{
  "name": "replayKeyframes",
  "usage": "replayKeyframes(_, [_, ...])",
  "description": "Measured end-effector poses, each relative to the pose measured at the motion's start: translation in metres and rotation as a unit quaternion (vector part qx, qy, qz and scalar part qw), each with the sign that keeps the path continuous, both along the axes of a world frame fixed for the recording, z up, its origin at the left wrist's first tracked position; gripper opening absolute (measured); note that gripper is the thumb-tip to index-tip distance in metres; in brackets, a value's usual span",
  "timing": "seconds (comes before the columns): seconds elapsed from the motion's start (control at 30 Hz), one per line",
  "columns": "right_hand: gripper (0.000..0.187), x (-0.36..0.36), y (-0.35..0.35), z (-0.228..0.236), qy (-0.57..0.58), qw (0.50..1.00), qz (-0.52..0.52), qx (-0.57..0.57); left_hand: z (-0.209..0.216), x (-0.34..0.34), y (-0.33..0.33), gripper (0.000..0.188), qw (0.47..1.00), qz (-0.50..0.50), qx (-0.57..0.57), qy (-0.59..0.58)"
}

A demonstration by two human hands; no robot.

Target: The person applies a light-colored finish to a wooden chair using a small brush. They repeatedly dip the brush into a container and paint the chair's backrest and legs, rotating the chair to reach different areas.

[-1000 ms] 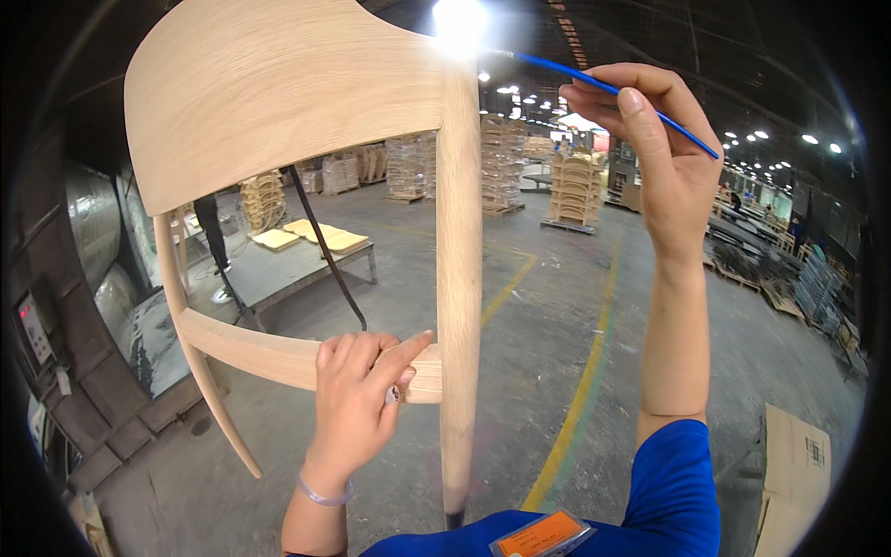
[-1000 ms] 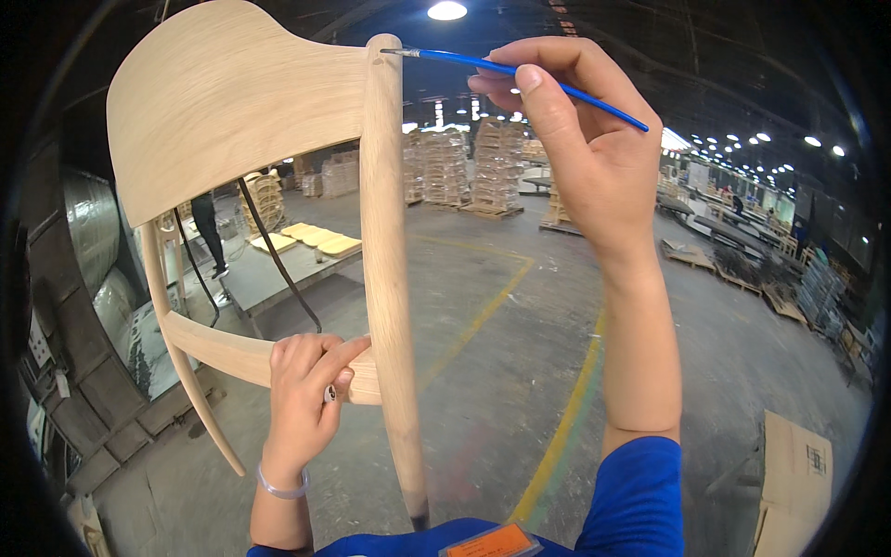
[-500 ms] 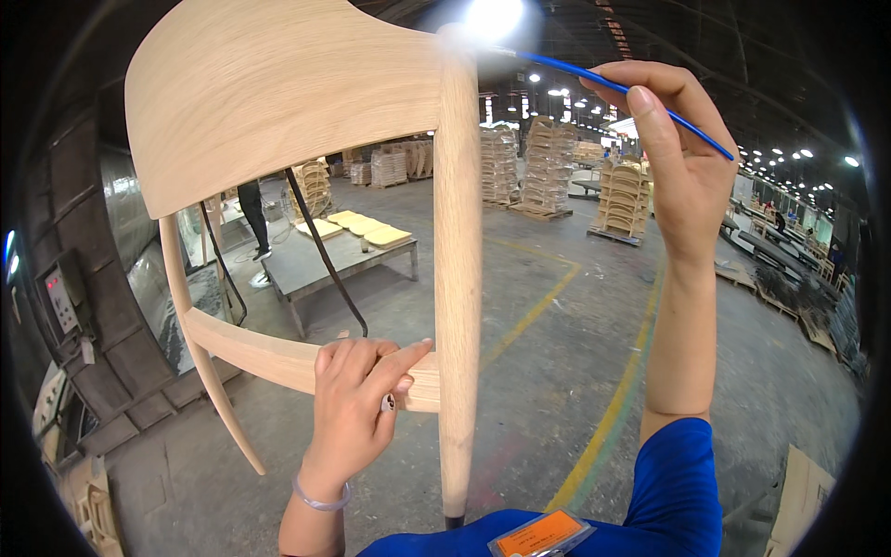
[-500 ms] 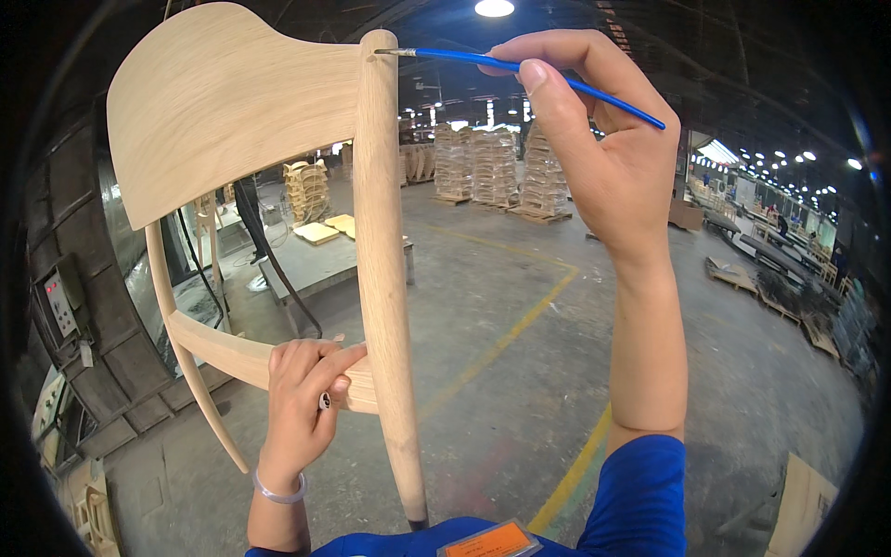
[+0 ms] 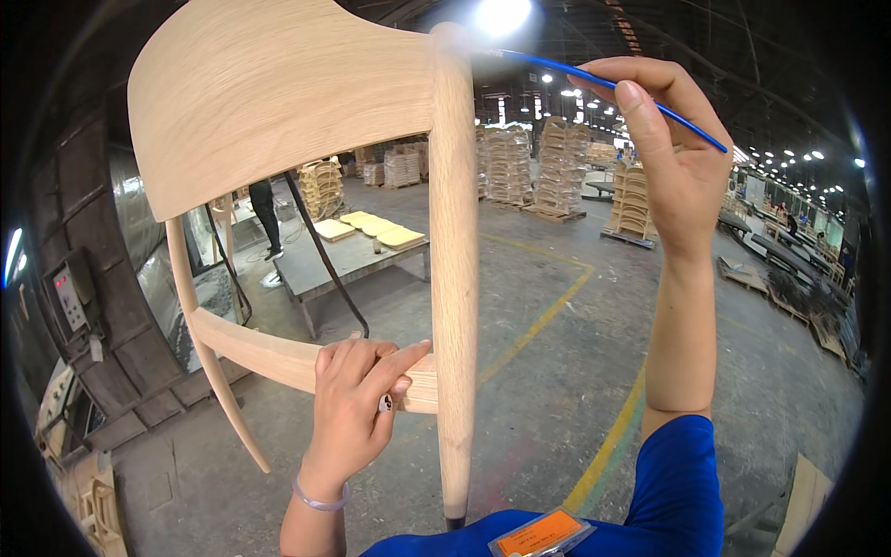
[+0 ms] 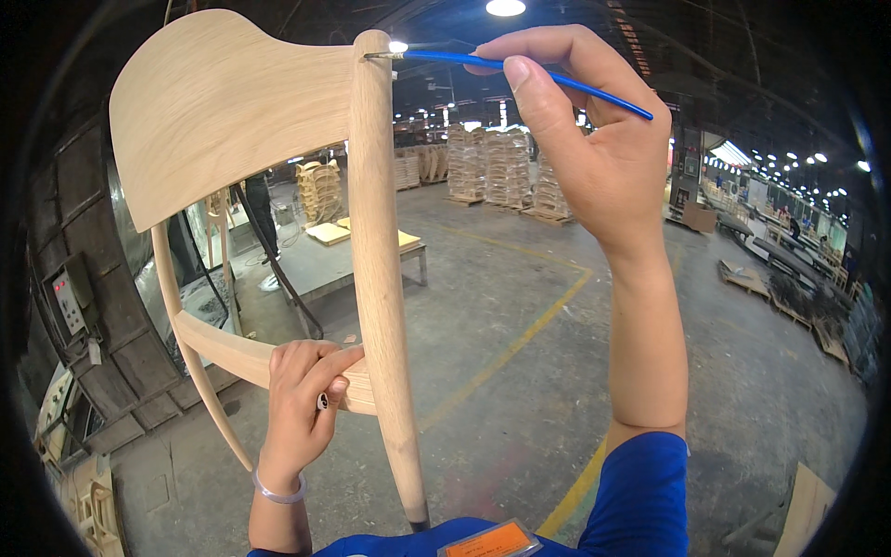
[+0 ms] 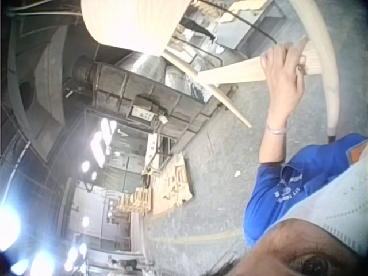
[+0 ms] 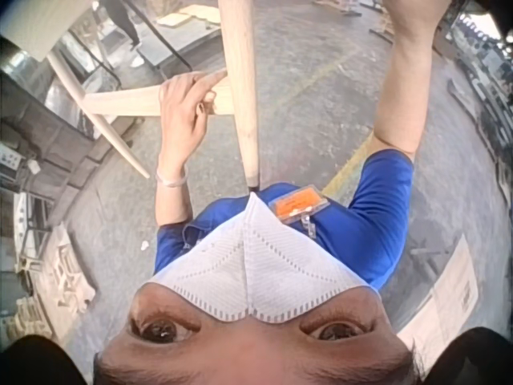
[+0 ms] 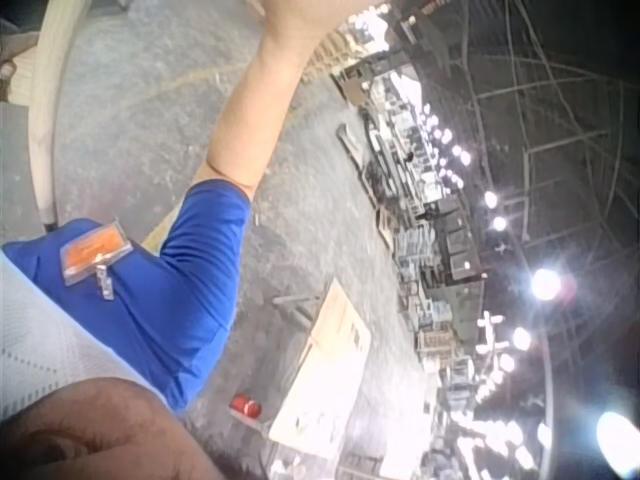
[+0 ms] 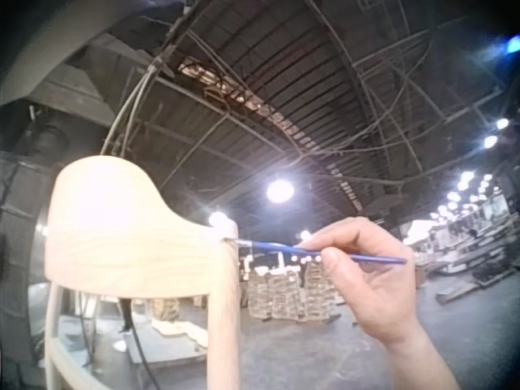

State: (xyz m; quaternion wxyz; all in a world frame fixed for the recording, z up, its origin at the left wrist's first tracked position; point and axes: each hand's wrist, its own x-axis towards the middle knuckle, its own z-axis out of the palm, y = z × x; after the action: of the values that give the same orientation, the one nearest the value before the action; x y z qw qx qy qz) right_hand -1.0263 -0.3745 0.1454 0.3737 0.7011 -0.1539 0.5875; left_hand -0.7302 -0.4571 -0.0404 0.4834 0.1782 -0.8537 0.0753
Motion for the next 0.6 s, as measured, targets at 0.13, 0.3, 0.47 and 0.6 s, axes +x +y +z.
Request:
replayKeyframes(0.13, [0.018, 0.0014, -0.0057, 0.0022, 0.004, 1.0, -0.017, 0.002, 0.0004, 0.0008, -0.0044, 0.026, 1.0, 0.001, 0.011, -0.001])
replayKeyframes(0.3, [0.018, 0.0042, -0.0089, 0.0041, 0.013, 1.0, -0.011, -0.002, -0.0006, 0.0019, -0.0073, 0.025, 1.0, 0.001, 0.01, 0.002])
replayKeyframes(0.47, [0.02, 0.0041, -0.0062, 0.0036, 0.016, 0.999, -0.034, 0.017, -0.0011, 0.0011, -0.0091, 0.026, 1.0, 0.006, 0.011, 0.005])
replayKeyframes(0.6, [0.021, 0.0037, -0.0069, 0.0009, -0.027, 0.998, -0.005, 0.055, -0.0012, -0.0004, -0.0112, 0.032, 1.0, 0.007, -0.002, 0.011])
